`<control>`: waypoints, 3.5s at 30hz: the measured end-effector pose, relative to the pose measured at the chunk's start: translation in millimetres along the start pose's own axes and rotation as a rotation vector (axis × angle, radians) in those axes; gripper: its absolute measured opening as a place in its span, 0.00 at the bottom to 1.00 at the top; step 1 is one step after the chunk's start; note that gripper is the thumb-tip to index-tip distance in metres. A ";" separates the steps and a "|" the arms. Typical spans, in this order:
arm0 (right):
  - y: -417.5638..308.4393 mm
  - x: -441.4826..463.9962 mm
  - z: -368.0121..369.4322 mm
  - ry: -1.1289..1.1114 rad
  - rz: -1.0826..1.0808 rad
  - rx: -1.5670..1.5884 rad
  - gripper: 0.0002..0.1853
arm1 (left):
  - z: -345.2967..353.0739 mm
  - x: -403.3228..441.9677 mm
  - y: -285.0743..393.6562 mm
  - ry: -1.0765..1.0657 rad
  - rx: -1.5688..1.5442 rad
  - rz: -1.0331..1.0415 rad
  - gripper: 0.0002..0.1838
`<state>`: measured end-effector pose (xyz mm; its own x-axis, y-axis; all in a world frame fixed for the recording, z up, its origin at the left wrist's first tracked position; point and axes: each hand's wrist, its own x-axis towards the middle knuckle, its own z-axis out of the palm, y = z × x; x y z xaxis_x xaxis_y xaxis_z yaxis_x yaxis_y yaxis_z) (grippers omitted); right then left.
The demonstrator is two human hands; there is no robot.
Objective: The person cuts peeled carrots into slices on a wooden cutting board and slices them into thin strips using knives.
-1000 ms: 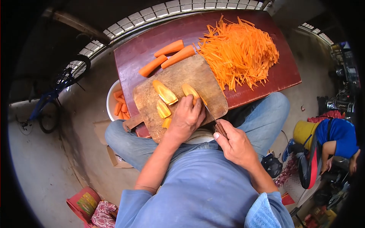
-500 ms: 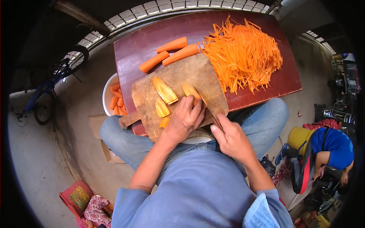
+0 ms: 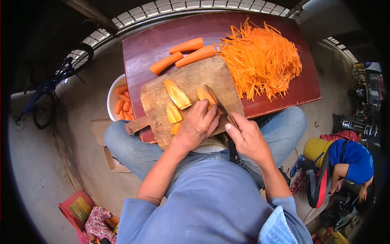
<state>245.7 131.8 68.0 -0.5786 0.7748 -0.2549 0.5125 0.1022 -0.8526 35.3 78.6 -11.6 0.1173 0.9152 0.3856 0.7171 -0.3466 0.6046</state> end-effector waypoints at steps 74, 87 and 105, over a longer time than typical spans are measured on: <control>-24.2 -30.4 -24.1 -0.079 0.044 -0.065 0.12 | -2.2 -6.5 -3.6 0.052 -0.077 -0.074 0.21; -12.3 31.2 8.3 -0.027 -0.050 -0.126 0.14 | -3.2 -3.7 -3.4 0.066 -0.069 -0.041 0.17; -7.2 20.9 6.1 -0.039 -0.055 -0.133 0.12 | -5.1 -5.5 -3.0 0.069 -0.023 -0.039 0.17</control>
<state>226.0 143.4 66.0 -0.6308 0.7414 -0.2291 0.5572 0.2273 -0.7987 29.0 73.6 -12.0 0.0413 0.9122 0.4077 0.7040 -0.3161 0.6360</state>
